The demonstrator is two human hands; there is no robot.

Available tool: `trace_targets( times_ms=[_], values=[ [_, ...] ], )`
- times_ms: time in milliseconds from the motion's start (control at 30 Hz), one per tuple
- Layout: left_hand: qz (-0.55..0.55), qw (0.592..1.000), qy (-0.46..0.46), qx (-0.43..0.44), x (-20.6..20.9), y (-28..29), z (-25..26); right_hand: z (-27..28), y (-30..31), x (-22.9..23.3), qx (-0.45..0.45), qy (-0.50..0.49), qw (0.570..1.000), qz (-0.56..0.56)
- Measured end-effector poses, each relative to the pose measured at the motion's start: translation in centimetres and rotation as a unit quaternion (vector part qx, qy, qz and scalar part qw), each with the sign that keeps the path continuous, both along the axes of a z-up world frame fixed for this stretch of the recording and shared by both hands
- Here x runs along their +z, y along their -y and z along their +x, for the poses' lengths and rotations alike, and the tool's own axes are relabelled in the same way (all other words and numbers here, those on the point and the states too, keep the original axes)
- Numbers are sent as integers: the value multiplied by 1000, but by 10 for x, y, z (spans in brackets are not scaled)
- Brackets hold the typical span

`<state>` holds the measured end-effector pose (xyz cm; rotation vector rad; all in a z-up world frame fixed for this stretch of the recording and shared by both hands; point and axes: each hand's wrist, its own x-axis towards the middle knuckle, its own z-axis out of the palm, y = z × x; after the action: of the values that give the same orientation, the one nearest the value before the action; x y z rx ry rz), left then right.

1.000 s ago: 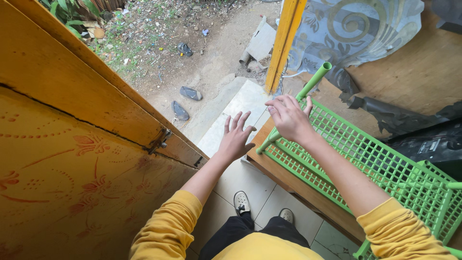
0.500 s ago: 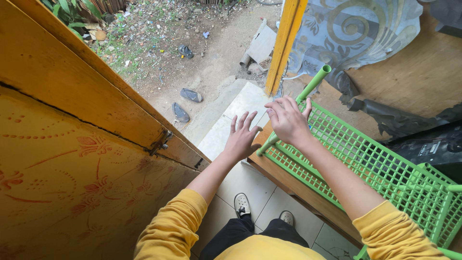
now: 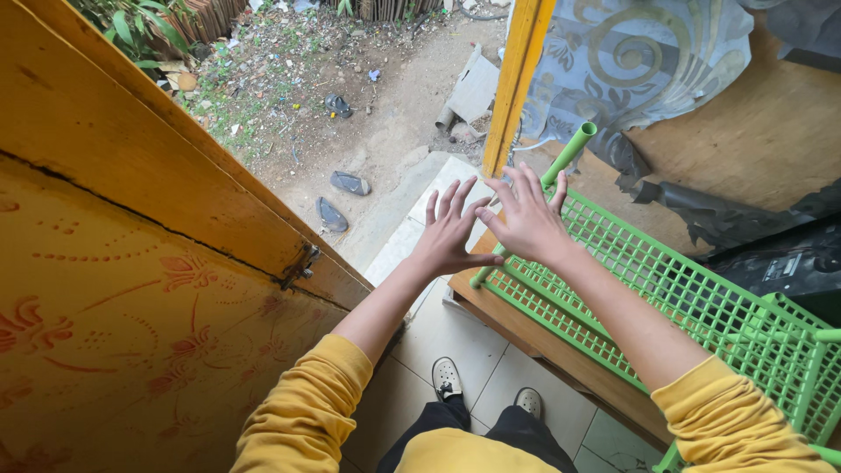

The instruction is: The person assembles a green plastic rack by inserting vertical poles into the grid panels and attaching curved handles. The person works on a wooden table, connecting the components by hand to form a multi-tiered structure.

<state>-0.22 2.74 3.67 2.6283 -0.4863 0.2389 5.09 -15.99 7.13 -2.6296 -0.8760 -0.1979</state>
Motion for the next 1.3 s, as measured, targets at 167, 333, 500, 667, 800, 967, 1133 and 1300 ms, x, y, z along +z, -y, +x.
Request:
trace_targets(
  times_ms=[167,333,500,667,800,967,1133,1300],
  values=[
    [9,1000,11,-18,26,10,10,12,19,7,-35,-122,986,113],
    [7,996,83,-22,45,40,-1,5,67,12,-75,-107,983,126],
    [7,986,159,-40,70,87,-18,-15,134,-2,-112,-79,986,92],
    [18,981,177,-82,85,160,-36,-56,205,10,-143,-71,986,45],
    [-8,978,178,-109,79,235,-57,-102,274,38,-158,-36,986,30],
    [-26,981,148,-126,57,335,-100,-163,367,67,-170,8,985,35],
    [-31,985,110,-132,24,408,-157,-217,442,76,-202,7,978,46],
    [-9,989,26,-145,4,437,-203,-261,509,65,-248,-13,967,50]
  ],
)
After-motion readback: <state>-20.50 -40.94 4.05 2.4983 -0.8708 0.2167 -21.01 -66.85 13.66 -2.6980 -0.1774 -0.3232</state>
